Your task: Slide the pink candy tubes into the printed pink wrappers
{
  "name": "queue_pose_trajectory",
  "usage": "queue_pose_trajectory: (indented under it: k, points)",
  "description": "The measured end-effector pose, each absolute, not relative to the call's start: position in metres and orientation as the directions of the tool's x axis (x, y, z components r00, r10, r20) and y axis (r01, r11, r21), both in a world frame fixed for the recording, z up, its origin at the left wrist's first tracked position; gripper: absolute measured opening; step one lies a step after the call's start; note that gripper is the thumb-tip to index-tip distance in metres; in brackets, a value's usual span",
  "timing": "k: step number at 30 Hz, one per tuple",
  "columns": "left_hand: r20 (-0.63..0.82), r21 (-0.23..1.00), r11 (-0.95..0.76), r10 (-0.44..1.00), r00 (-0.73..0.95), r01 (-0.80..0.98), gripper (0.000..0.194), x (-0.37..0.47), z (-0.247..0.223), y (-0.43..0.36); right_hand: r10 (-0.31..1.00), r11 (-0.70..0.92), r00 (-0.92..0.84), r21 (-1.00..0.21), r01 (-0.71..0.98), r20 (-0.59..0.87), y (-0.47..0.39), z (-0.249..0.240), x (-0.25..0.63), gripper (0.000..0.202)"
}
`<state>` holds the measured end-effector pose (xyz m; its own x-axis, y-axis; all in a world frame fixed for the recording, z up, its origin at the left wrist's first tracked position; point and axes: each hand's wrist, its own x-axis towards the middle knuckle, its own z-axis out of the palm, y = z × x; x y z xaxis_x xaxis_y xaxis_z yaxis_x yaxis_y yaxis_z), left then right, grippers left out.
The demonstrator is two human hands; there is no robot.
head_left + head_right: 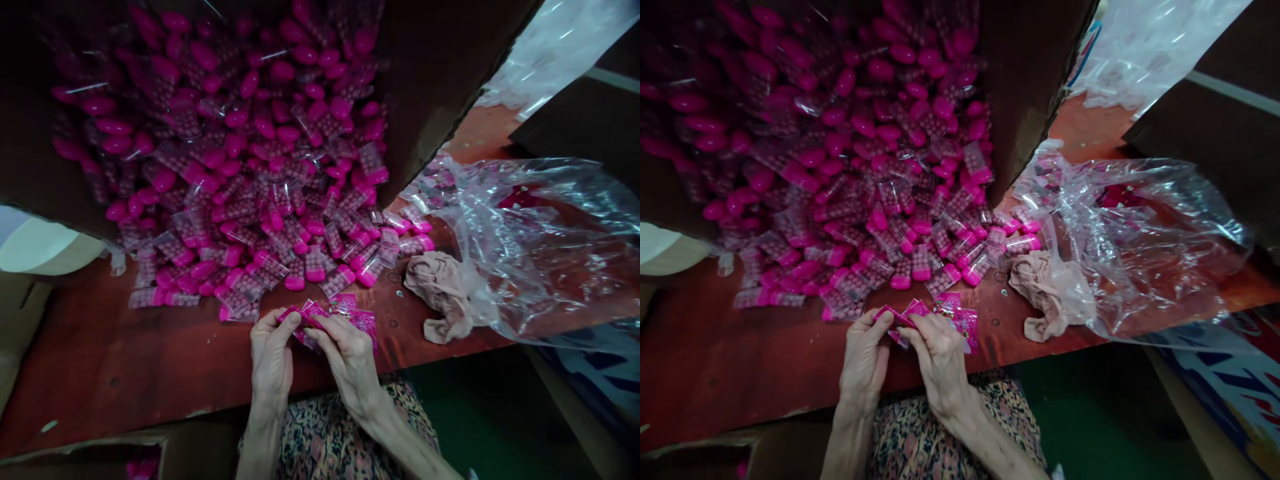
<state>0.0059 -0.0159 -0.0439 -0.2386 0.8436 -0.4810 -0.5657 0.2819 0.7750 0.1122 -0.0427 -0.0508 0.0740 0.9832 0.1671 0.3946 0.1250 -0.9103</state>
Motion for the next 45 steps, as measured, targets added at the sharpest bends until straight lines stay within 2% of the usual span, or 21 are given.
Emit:
queue_pose_trajectory:
  k: [5,10,15,18,22,29,33,38,42,45]
  points:
    - [-0.472,0.771,0.253,0.843,-0.258,-0.584,0.025,0.003,-0.043,-0.022,0.987,0.115,0.051,-0.902,0.416,0.150,-0.039,-0.045,0.107,0.031]
    - [-0.482,0.731,0.303,0.864,-0.148,-0.612,0.028,-0.002,-0.042,-0.031,0.992,0.096,0.025,-0.883,0.460,0.121,-0.035,-0.044,0.102,0.037]
    - [-0.556,0.715,0.267,0.778,-0.294,-0.646,0.018,-0.019,-0.040,-0.033,0.984,0.180,-0.095,-0.854,0.489,0.154,-0.028,-0.048,0.091,0.028]
    - [-0.514,0.753,0.144,0.739,-0.436,-0.643,0.015,-0.041,-0.036,-0.033,0.966,0.258,-0.155,-0.750,0.608,0.206,-0.018,-0.048,0.071,0.016]
    - [-0.481,0.762,0.021,0.688,-0.544,-0.647,0.007,-0.067,-0.034,-0.032,0.926,0.377,-0.318,-0.523,0.764,0.203,-0.004,-0.051,0.038,0.007]
    - [-0.588,0.650,0.013,0.642,-0.492,-0.760,0.019,-0.071,-0.033,-0.023,0.932,0.361,-0.307,-0.459,0.812,0.190,-0.007,-0.060,0.026,0.012]
    - [-0.600,0.621,0.004,0.646,-0.472,-0.784,0.018,-0.067,-0.032,-0.020,0.944,0.331,-0.276,-0.489,0.807,0.182,-0.017,-0.057,0.042,0.008]
    - [-0.602,0.596,0.009,0.667,-0.439,-0.803,0.022,-0.060,-0.033,-0.017,0.977,0.212,-0.167,-0.634,0.743,0.131,-0.027,-0.047,0.071,0.020]
    - [-0.582,0.585,0.020,0.706,-0.403,-0.810,0.015,-0.049,-0.033,-0.014,0.998,0.028,-0.059,-0.855,0.518,-0.003,-0.037,-0.029,0.092,0.023]
    - [-0.581,0.571,0.033,0.723,-0.375,-0.820,0.014,-0.039,-0.030,-0.012,0.998,-0.055,0.005,-0.917,0.395,-0.058,-0.042,-0.019,0.096,0.025]
